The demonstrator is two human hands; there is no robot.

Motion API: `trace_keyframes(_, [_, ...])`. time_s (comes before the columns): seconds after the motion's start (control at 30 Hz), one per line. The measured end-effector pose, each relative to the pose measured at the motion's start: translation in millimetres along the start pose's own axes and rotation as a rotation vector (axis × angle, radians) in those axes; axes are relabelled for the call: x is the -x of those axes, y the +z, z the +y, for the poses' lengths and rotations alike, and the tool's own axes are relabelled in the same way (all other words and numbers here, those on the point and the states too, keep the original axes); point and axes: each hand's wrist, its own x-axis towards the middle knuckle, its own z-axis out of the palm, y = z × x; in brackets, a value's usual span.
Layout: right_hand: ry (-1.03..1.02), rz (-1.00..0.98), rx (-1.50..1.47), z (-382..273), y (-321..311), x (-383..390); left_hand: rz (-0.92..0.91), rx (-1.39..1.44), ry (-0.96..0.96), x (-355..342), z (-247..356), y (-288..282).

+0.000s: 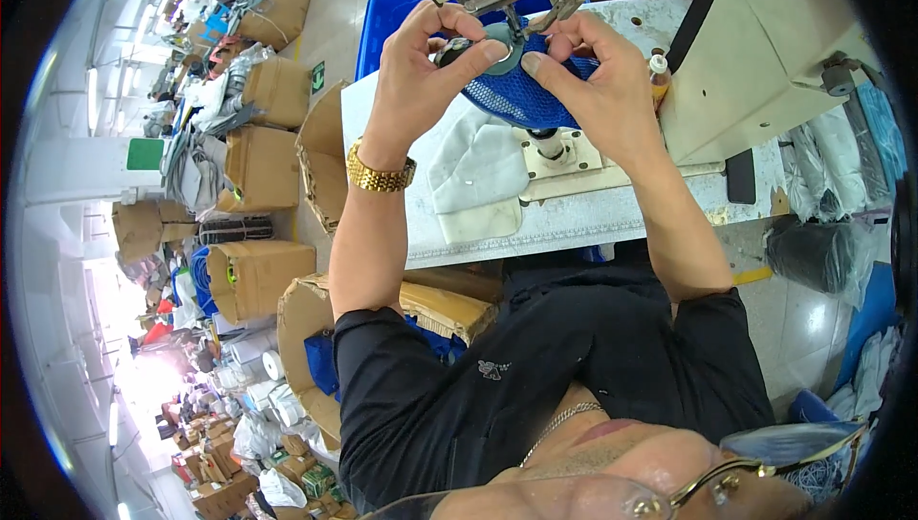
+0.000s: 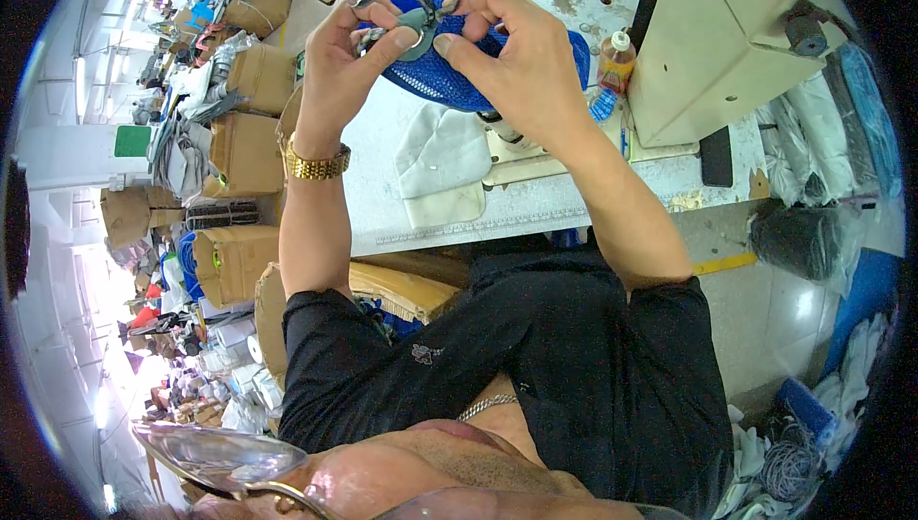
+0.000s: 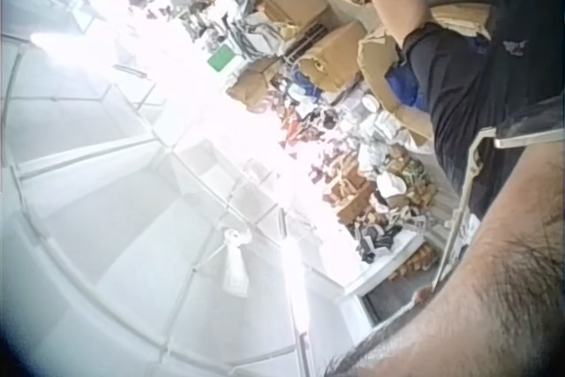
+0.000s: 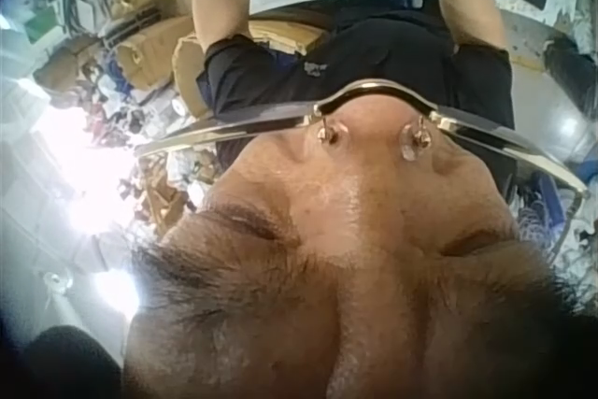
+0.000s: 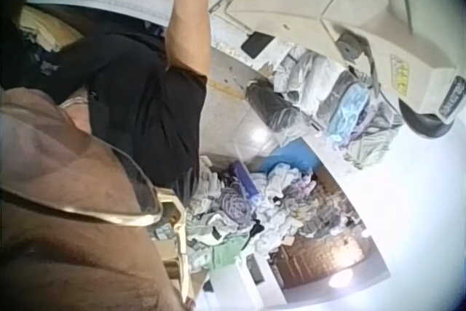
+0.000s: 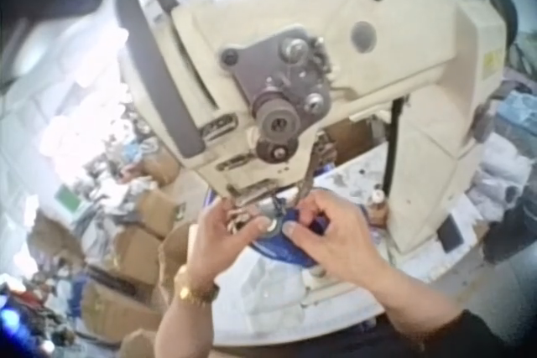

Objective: Sewing blue mesh material with green trim using an industrial sewing machine.

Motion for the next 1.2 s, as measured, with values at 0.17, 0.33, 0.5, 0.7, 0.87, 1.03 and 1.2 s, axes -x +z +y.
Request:
trace_keyframes(0.17, [-0.049,0.008,0.038,3,-1,-5,0.102,-0.063,-0.003,7,9,12])
trace_keyframes(0.33, [-0.1,-0.035,0.074,8,-6,-12,0.146,-0.127,0.044,8,19,14])
trace_keyframes(0.5, [-0.117,-0.064,0.071,9,-9,-13,-0.027,0.016,-0.168,-2,26,-7])
trace_keyframes(0.7, [-0.099,-0.089,0.037,10,-9,-14,-0.111,0.231,-0.129,0,22,-7])
trace_keyframes(0.87, [-0.021,-0.162,0.003,5,-15,-20,0.034,0.161,-0.16,12,23,9])
trace_keyframes(1.03, [-0.09,-0.21,-0.048,12,-17,-26,0.178,0.103,-0.112,19,31,25])
trace_keyframes(1.2, [-0.061,-0.232,-0.061,11,-16,-25,0.252,0.028,-0.131,23,33,32])
